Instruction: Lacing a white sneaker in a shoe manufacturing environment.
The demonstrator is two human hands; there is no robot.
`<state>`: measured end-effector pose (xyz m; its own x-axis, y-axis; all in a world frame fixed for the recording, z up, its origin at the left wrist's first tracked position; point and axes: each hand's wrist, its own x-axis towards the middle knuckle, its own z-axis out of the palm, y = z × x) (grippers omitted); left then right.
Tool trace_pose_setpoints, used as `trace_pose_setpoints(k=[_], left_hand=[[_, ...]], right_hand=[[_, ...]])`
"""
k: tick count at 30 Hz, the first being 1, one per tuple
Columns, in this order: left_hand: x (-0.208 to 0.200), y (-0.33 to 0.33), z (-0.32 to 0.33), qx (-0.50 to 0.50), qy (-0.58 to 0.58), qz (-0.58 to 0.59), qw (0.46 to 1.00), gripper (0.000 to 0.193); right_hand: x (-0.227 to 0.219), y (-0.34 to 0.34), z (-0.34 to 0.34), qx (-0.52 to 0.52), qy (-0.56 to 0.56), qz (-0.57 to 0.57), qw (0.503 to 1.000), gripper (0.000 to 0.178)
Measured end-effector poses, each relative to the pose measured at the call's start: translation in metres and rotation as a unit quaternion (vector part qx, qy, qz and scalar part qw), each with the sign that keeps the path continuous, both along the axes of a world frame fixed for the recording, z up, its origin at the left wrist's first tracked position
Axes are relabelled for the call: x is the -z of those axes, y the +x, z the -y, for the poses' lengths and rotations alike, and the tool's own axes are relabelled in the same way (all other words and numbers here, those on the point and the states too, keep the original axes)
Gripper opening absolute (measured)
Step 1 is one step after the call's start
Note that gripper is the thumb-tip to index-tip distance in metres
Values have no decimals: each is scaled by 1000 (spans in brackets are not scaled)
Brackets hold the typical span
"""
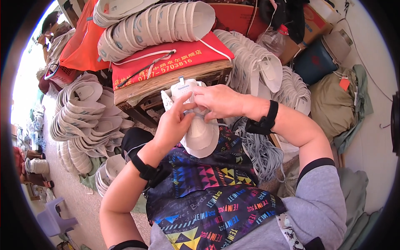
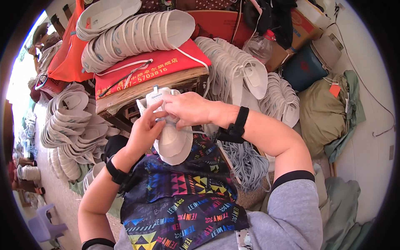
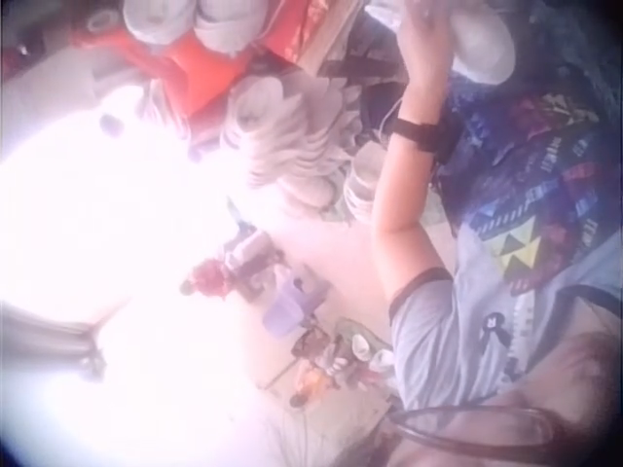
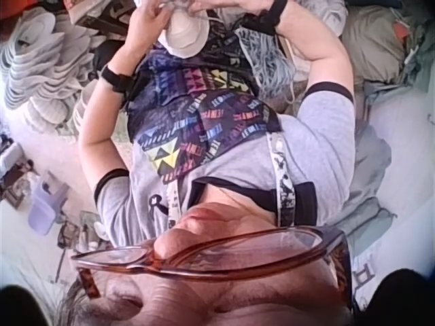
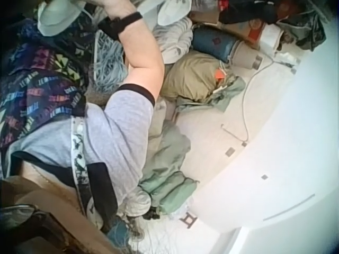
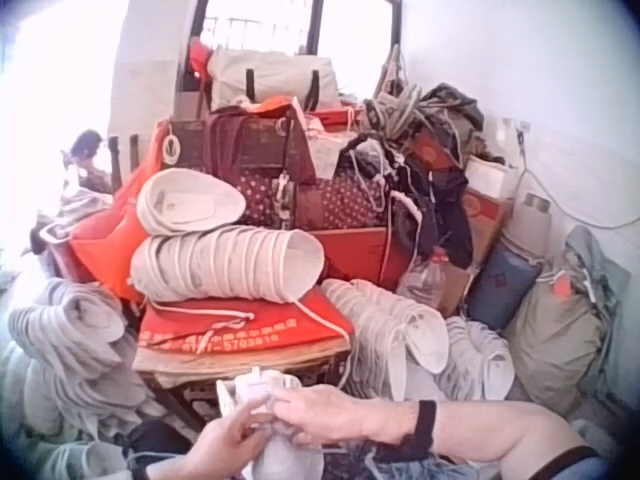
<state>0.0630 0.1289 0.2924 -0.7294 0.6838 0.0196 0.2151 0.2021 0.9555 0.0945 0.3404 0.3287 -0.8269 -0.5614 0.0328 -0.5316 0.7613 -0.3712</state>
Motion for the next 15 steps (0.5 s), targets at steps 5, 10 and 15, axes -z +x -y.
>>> trace_pose_setpoints(k=[5, 10, 15], left_hand=[[6, 2, -4, 7, -7, -102, 995, 58], [0, -5, 1, 79, -84, -325, 939, 65], [-11, -19, 5, 122, -161, -435, 878, 70]], right_hand=[[4, 2, -4, 17, -19, 1, 1000, 37], [-4, 3, -5, 10, -7, 36, 999, 34], [-3, 4, -2, 19, 0, 46, 999, 33]])
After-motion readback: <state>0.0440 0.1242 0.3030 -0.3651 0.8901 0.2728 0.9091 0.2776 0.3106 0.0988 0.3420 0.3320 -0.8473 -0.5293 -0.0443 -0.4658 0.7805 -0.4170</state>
